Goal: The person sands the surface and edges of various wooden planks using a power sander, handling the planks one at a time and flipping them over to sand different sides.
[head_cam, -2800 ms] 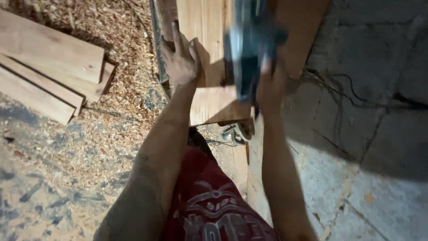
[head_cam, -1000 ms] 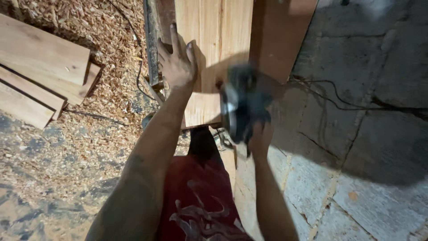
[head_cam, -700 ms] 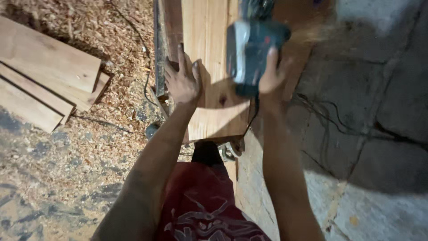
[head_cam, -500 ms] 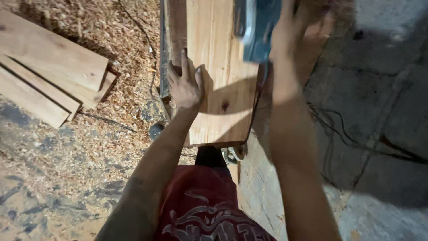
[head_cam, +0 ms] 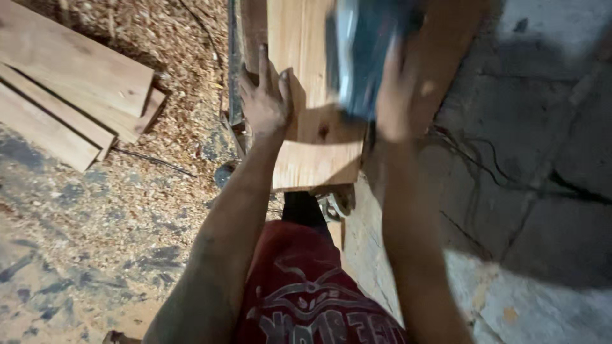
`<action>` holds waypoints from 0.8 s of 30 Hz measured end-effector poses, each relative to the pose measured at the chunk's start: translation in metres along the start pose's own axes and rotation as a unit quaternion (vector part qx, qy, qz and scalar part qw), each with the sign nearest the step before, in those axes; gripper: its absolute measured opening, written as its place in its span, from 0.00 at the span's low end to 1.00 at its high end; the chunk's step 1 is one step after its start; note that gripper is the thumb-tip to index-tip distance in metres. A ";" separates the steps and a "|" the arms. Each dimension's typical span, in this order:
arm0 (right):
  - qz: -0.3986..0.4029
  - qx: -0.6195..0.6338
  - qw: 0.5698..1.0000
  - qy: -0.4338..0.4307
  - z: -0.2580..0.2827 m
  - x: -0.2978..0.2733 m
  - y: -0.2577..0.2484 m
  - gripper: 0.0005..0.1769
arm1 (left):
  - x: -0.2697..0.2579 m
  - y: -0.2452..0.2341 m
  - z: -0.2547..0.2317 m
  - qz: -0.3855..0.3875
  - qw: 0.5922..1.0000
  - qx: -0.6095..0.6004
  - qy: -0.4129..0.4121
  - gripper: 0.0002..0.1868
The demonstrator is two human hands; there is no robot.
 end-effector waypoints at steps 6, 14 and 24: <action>0.015 -0.210 0.977 -0.026 -0.096 -0.344 -0.059 0.23 | 0.000 0.008 0.008 -0.004 1.000 0.003 0.011 0.35; -0.026 -0.290 0.936 -0.200 -0.079 -0.294 -0.047 0.16 | 0.001 0.011 0.006 0.003 1.000 0.004 0.002 0.36; -0.053 0.099 0.990 -0.083 0.032 0.033 0.035 0.34 | -0.005 0.000 -0.002 -0.044 0.999 -0.031 0.009 0.34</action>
Point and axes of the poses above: each hand's wrist, its own x-axis towards the middle knuckle, its own y-axis out of the palm, z = x × y, the point moved 3 cm from there along x, towards the middle knuckle, and after that the axes turned 9 degrees about -x, right-handed, at the moved point
